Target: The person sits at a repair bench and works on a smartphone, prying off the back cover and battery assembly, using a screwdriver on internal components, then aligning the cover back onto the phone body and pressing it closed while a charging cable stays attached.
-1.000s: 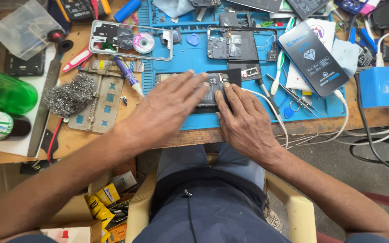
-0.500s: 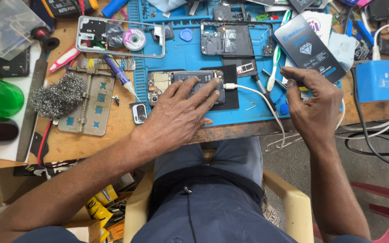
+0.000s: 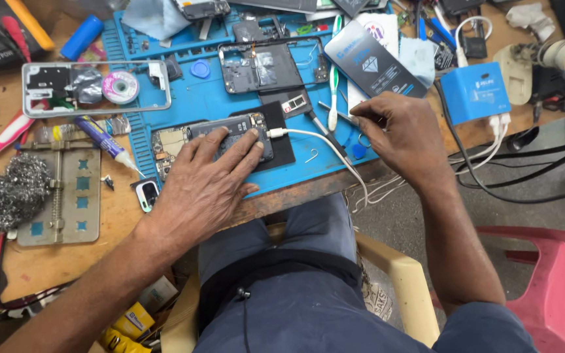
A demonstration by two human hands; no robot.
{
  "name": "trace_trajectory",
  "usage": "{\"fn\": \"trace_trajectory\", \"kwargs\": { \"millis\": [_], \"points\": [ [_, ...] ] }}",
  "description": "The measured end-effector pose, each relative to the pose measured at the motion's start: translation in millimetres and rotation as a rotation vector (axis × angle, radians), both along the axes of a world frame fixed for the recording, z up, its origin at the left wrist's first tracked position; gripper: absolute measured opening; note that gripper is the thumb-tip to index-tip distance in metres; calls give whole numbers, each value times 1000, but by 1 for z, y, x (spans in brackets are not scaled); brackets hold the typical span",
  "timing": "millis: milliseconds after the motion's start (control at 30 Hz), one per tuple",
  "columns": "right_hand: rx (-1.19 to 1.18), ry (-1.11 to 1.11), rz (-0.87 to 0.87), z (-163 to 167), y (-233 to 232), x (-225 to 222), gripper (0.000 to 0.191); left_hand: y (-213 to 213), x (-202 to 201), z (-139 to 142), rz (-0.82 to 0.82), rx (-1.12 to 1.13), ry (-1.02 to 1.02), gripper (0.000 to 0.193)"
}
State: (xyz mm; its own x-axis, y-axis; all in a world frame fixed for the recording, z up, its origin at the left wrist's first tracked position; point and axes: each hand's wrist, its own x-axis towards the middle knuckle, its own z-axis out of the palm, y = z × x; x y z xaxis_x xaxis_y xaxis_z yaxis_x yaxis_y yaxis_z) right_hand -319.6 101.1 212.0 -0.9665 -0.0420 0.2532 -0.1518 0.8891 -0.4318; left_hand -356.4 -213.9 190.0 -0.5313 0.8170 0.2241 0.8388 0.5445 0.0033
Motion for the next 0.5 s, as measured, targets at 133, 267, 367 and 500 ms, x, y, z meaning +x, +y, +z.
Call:
{"fn": "trace_trajectory", "kwargs": {
  "millis": [133, 267, 367, 500],
  "points": [
    [-17, -151, -15, 7, -5, 8, 14, -1, 4, -5, 9, 2, -24, 57],
    [53, -122, -11, 14, -9, 16, 15, 2, 7, -7, 20, 47, -41, 58],
    [49, -104, 8, 18, -7, 10, 15, 7, 7, -7, 37, 93, -66, 59],
    [4, -339, -2, 9, -20, 5, 21, 8, 12, -7, 56, 64, -38, 61]
  ]
}}
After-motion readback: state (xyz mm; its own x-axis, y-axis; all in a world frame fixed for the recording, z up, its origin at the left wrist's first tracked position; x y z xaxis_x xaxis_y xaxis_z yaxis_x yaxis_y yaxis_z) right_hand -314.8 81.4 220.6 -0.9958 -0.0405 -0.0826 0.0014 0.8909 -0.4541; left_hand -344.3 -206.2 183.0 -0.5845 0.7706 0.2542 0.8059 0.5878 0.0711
